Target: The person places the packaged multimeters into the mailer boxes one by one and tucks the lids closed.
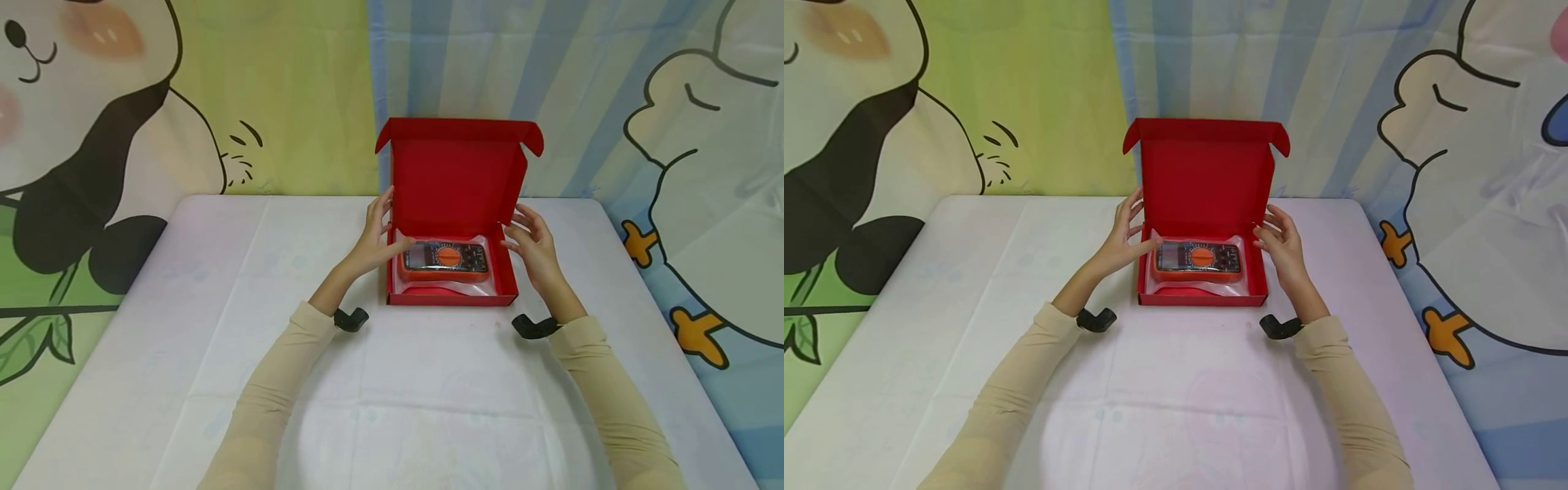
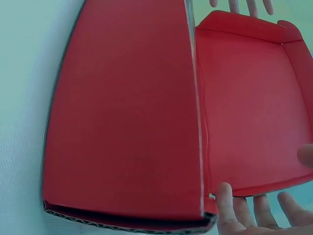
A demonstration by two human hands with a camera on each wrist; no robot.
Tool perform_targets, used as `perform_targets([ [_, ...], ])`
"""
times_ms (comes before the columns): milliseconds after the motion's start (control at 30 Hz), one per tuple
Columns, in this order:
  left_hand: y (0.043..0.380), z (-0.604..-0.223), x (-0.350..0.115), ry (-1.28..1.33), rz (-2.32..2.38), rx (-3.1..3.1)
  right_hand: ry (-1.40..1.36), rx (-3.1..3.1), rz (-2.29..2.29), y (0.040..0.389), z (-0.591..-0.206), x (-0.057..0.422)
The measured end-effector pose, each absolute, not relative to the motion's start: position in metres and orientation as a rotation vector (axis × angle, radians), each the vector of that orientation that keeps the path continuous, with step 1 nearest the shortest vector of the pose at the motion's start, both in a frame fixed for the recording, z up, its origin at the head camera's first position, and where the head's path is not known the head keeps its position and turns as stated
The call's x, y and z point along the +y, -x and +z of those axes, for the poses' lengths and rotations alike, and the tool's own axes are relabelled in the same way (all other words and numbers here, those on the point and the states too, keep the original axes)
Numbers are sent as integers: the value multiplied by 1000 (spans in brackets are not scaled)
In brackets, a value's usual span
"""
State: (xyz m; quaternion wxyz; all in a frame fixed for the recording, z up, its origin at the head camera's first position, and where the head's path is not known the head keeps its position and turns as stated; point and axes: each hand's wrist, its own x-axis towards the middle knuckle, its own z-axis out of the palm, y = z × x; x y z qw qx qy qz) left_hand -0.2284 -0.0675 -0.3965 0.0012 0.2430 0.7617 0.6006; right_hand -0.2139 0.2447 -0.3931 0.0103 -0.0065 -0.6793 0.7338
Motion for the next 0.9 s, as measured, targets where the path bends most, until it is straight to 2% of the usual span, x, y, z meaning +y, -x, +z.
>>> perform_targets([
  [700, 222, -402, -70, -681, 1991, 2274, 19, -2043, 2400, 211, -400, 253],
  [900, 215, -391, -72, -678, 2047, 2187, 19, -2084, 2393, 209, -401, 255],
])
